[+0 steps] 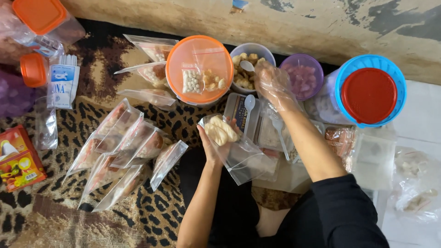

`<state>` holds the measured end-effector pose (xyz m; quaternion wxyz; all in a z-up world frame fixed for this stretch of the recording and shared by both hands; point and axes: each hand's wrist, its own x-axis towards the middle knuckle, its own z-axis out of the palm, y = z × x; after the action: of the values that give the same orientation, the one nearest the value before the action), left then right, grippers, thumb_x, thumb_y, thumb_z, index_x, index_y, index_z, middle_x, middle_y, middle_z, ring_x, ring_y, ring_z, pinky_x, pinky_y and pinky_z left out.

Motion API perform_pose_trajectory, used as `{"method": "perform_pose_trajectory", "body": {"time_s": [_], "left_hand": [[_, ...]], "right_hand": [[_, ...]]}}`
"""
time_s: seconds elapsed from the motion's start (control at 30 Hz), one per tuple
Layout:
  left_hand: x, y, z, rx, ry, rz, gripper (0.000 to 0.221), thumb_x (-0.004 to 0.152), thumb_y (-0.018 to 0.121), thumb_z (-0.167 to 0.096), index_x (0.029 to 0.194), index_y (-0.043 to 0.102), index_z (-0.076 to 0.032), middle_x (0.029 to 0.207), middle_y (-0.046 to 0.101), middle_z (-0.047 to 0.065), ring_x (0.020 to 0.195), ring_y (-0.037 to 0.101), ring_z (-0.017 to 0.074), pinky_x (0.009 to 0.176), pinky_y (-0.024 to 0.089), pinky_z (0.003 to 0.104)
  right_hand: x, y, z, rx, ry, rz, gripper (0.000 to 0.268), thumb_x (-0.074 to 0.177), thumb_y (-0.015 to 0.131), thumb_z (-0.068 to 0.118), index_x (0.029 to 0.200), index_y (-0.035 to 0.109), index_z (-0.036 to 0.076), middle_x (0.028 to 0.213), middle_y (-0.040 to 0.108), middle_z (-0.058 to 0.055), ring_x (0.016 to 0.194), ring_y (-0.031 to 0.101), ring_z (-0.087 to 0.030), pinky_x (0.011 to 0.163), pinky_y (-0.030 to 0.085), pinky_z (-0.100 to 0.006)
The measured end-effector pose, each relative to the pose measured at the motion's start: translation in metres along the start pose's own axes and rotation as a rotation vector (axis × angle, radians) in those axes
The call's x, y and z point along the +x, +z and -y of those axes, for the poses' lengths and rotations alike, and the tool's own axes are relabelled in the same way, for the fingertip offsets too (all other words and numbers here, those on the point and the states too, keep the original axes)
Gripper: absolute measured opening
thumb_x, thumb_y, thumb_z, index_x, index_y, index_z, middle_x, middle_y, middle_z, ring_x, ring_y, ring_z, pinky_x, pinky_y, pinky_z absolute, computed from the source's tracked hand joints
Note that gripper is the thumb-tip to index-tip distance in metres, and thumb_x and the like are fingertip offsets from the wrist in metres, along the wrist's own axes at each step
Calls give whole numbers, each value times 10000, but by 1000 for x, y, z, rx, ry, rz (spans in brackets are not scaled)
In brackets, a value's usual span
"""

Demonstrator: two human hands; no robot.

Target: Packaging various snack items from large containers into individual plastic bags while sitting on the floor.

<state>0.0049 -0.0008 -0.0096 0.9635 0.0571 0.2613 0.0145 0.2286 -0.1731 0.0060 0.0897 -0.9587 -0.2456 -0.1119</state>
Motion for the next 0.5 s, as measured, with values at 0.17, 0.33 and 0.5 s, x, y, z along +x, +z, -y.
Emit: {"method": "perform_pose_trajectory", "body": {"time_s": [0.17,0.33,0.5], "left_hand": [[1,1,0,3,10,-17,863,857,486,-829,1313,598,-105,1279,649,200,1164,653,402,1060,491,564],[-1,2,-1,12,13,-18,858,863,472,-829,1318,596,-111,1281,648,203,1165,653,404,1061,491,567],[-3,8,-4,28,25,-28,895,872,453,-829,1357,586,-88,1304,648,199,1175,654,391,1086,472,571]], "right_hand": [[6,-3,6,4,35,82,118,873,641,338,834,651,226,775,667,24,757,732,-243,637,595,-380],[13,-4,20,115,94,203,137,868,641,335,782,669,233,768,689,12,818,734,-246,705,592,-368],[21,-12,29,370,305,433,201,964,571,362,1048,749,322,1029,756,4,1075,706,-253,920,569,-386]]}}
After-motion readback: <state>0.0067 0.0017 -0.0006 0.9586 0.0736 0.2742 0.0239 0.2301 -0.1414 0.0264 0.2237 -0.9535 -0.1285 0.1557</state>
